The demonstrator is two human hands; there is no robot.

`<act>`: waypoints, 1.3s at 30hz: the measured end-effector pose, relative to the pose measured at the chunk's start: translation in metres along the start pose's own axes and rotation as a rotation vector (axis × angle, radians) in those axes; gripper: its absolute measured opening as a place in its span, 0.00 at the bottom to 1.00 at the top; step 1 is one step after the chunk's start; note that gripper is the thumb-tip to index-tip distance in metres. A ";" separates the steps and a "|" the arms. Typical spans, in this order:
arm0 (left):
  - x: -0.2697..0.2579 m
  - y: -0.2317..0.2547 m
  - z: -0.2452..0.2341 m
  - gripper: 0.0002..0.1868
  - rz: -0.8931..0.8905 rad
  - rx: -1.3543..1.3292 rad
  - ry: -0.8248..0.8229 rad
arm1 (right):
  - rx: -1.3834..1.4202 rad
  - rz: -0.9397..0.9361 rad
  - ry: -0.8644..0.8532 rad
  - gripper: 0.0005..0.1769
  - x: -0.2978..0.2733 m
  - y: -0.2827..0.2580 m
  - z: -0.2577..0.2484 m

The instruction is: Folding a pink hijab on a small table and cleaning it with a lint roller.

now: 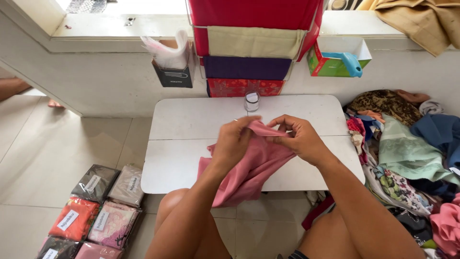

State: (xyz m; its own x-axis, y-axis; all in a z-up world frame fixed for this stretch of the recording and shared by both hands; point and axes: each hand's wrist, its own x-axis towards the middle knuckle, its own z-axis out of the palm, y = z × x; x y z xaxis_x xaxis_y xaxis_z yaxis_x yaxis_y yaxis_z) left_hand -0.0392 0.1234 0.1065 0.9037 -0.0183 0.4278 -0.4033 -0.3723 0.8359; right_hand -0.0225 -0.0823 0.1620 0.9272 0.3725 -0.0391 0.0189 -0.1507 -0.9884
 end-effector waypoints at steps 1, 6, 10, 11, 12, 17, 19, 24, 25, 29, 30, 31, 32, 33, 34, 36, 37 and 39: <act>0.004 0.009 -0.006 0.17 0.003 -0.004 -0.006 | -0.001 0.001 0.008 0.15 0.004 0.003 -0.007; 0.016 0.011 -0.030 0.13 0.169 0.178 0.406 | -0.194 0.193 -0.248 0.15 0.006 0.002 -0.017; 0.020 0.010 -0.049 0.12 0.171 0.152 0.520 | -0.221 0.283 -0.298 0.12 0.001 0.003 -0.031; 0.021 0.010 -0.055 0.12 0.159 0.125 0.572 | -0.280 0.279 -0.285 0.09 0.000 0.004 -0.038; 0.021 0.010 -0.060 0.13 0.145 0.097 0.622 | -0.339 0.277 -0.272 0.08 -0.001 0.005 -0.044; 0.019 0.011 -0.068 0.13 0.093 0.103 0.635 | -0.400 0.125 -0.134 0.07 0.004 0.028 -0.052; 0.020 0.003 -0.076 0.17 0.051 0.075 0.610 | -0.358 0.063 -0.131 0.06 0.007 0.037 -0.053; 0.022 -0.010 -0.091 0.15 -0.060 0.266 0.497 | 0.126 0.059 -0.075 0.09 0.008 0.066 -0.071; 0.021 -0.014 -0.094 0.15 -0.061 0.270 0.505 | 0.125 0.057 -0.083 0.09 0.004 0.056 -0.075; 0.020 -0.052 -0.096 0.12 -0.240 -0.047 0.349 | -0.175 0.065 -0.101 0.09 -0.009 0.031 -0.095; 0.019 -0.067 -0.095 0.17 -0.316 -0.227 0.313 | -0.239 0.075 -0.116 0.08 -0.012 0.028 -0.100; 0.019 -0.065 -0.092 0.17 -0.319 -0.226 0.309 | -0.236 0.079 -0.115 0.08 -0.012 0.030 -0.105; 0.020 -0.063 -0.091 0.18 -0.346 -0.253 0.308 | -0.223 0.055 -0.083 0.08 -0.011 0.031 -0.109; 0.021 -0.061 -0.090 0.19 -0.373 -0.280 0.307 | -0.211 0.032 -0.051 0.08 -0.010 0.032 -0.113; 0.023 -0.046 -0.086 0.19 -0.374 -0.278 0.313 | -0.211 0.030 -0.058 0.08 -0.011 0.033 -0.116; 0.026 -0.017 -0.080 0.11 -0.246 -0.279 0.286 | -0.217 0.009 -0.011 0.08 -0.013 0.036 -0.119; 0.027 -0.032 -0.079 0.11 -0.249 -0.276 0.293 | -0.217 0.008 -0.019 0.08 -0.012 0.040 -0.120; 0.031 -0.062 -0.077 0.23 -0.327 -0.332 0.262 | -0.158 0.011 0.047 0.10 -0.011 0.049 -0.124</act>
State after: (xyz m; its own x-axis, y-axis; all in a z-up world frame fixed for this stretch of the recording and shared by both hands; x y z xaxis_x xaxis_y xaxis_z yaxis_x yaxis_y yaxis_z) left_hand 0.0024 0.2175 0.0942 0.9406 0.2979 0.1628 -0.1690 -0.0053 0.9856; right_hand 0.0147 -0.2079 0.1319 0.9440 0.3278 -0.0389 0.0641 -0.2976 -0.9525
